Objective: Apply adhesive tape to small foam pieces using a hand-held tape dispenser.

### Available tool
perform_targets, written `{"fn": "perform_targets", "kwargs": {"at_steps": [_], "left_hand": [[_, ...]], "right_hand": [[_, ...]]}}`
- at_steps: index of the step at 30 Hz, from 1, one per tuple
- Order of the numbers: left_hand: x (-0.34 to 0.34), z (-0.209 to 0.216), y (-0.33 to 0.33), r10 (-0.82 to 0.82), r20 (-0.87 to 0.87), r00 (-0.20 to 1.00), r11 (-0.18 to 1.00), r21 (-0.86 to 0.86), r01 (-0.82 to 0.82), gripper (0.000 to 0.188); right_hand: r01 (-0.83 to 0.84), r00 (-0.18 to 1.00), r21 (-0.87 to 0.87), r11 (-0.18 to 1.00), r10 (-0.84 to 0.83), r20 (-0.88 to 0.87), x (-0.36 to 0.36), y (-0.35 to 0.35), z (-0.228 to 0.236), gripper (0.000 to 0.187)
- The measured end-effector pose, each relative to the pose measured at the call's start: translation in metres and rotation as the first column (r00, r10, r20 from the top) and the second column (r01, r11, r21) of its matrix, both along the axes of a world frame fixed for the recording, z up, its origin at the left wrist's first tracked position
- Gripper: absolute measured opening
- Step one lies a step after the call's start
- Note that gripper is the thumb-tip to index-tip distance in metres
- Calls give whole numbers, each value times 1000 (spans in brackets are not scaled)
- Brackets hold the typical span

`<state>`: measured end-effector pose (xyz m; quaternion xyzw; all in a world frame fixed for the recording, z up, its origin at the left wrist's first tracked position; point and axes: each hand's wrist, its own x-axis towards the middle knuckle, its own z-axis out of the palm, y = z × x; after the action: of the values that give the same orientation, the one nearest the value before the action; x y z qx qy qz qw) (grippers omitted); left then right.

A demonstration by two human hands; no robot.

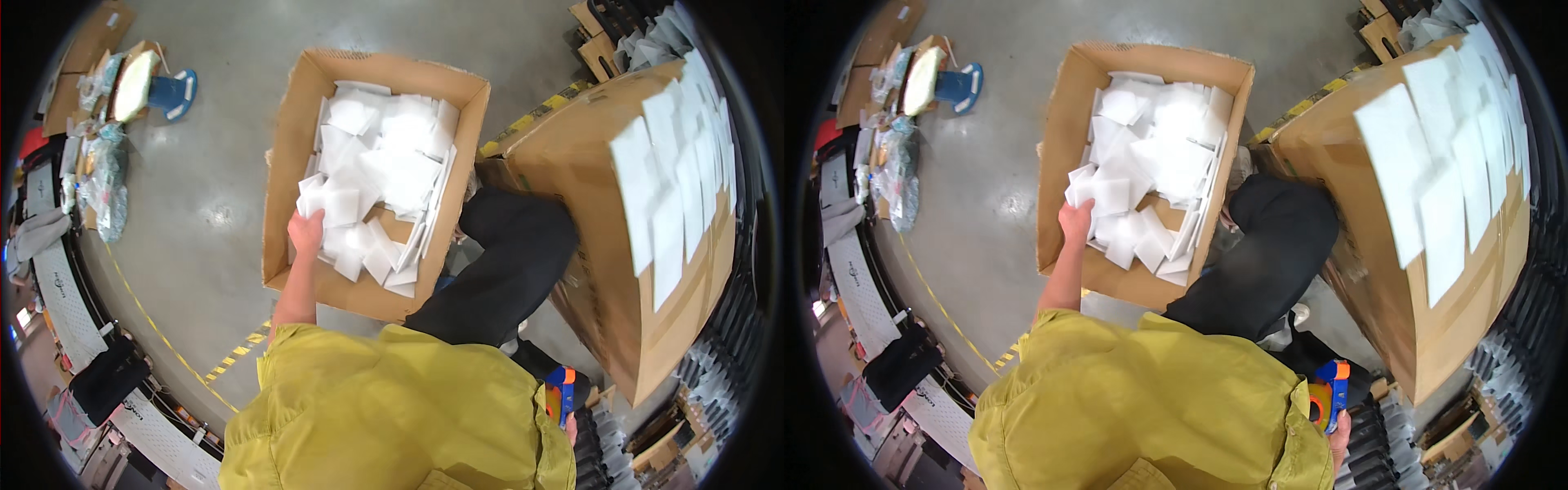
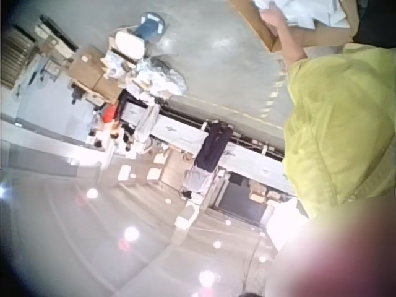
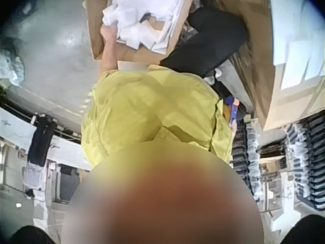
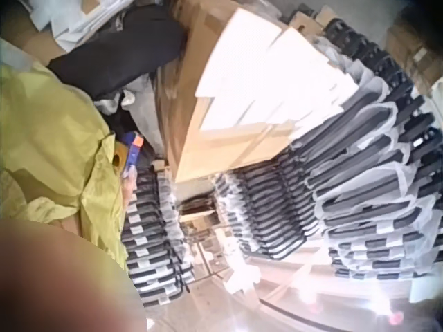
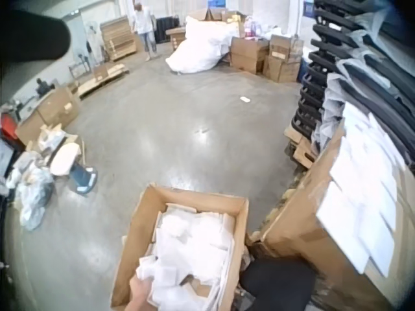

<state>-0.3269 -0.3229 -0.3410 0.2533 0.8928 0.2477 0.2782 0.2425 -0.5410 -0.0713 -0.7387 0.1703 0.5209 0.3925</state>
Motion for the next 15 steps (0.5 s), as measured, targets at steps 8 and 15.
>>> {"fn": "perform_targets", "kwargs": {"at_steps": [8, 15], "left_hand": [[-29, 93, 27, -163, -70, 984, 952, 250, 175, 36], [-37, 139, -3, 108, 327, 939, 906, 356, -228, 34]], "right_hand": [[-194, 973, 365, 911, 226, -47, 22, -22, -26, 43], [-92, 992, 437, 895, 118, -33, 24, -24, -60, 27]]}}
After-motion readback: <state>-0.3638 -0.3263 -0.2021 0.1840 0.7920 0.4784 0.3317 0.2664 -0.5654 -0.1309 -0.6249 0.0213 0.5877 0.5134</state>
